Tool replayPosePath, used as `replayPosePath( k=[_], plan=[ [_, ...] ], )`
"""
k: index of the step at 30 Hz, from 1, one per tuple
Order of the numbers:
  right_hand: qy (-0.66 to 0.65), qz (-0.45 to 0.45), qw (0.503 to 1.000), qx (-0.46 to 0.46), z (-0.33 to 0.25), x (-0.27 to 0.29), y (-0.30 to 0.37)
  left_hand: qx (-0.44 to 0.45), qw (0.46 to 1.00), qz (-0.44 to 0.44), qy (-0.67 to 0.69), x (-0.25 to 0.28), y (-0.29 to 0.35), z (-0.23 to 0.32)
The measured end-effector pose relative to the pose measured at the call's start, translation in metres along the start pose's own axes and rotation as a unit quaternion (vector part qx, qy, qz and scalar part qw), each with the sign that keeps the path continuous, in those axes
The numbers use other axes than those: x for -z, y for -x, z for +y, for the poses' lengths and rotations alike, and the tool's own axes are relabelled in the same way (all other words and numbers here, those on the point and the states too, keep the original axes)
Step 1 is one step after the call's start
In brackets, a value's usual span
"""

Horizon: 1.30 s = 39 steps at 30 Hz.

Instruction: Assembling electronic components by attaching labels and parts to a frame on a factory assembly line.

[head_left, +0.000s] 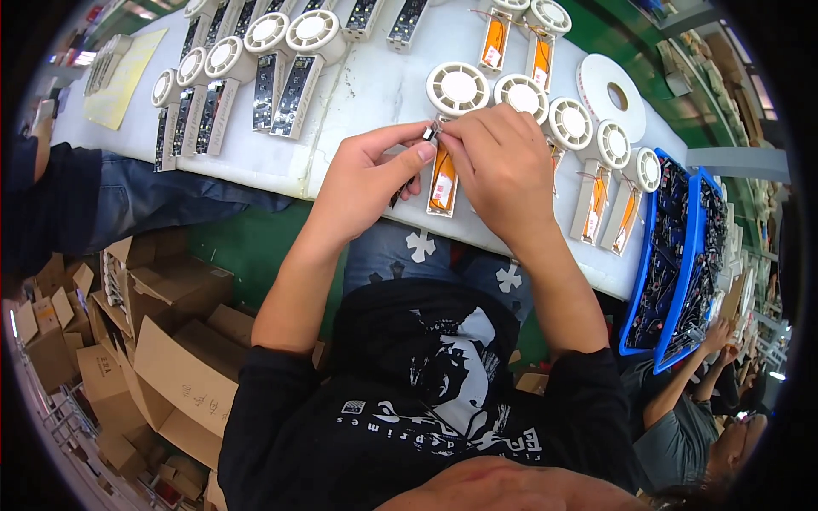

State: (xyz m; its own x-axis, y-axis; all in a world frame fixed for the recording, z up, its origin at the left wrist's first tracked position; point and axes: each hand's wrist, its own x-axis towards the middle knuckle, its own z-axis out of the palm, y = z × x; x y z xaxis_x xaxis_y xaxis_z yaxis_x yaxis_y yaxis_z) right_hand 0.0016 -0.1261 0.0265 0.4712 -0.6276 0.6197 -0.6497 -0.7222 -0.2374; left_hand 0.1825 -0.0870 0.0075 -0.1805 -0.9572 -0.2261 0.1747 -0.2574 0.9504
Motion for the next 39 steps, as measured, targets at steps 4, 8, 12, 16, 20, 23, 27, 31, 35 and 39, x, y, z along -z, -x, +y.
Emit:
replayPosePath(
  k=[4,8,12,16,20,23,27,31,35,39],
  plan=[
    [-0.058,-0.023,0.998,0.012,0.01,0.004,-0.001,0.008,0.999,-0.046,0.011,0.009,-0.004,0.001],
    [-0.099,-0.064,0.993,0.008,0.018,0.006,-0.005,0.025,0.996,-0.089,-0.003,0.016,-0.008,0.008],
    [-0.131,-0.058,0.99,0.005,0.024,0.008,-0.009,0.031,0.992,-0.118,-0.039,0.023,-0.013,0.009],
    [-0.135,-0.083,0.984,0.086,0.031,0.007,-0.013,0.023,0.983,-0.152,-0.104,0.033,-0.019,0.009],
    [-0.128,-0.099,0.983,0.092,0.033,0.008,-0.012,0.018,0.979,-0.165,-0.119,0.035,-0.019,0.008],
    [-0.115,-0.102,0.985,0.079,0.029,0.013,-0.01,-0.004,0.981,-0.15,-0.124,0.03,-0.015,0.008],
    [-0.197,-0.142,0.969,-0.039,0.014,0.034,-0.017,-0.137,0.962,-0.086,-0.22,0.017,-0.005,0.008],
    [-0.211,-0.083,0.968,-0.109,0.005,0.034,-0.021,-0.317,0.877,-0.041,-0.36,0.005,-0.002,0.012],
    [-0.214,-0.099,0.966,-0.102,0.009,0.026,-0.018,-0.304,0.878,-0.037,-0.367,0.003,-0.002,0.013],
    [-0.258,-0.102,0.952,-0.128,0.01,0.024,-0.016,-0.314,0.881,-0.04,-0.352,0.005,-0.003,0.012]
  ],
)
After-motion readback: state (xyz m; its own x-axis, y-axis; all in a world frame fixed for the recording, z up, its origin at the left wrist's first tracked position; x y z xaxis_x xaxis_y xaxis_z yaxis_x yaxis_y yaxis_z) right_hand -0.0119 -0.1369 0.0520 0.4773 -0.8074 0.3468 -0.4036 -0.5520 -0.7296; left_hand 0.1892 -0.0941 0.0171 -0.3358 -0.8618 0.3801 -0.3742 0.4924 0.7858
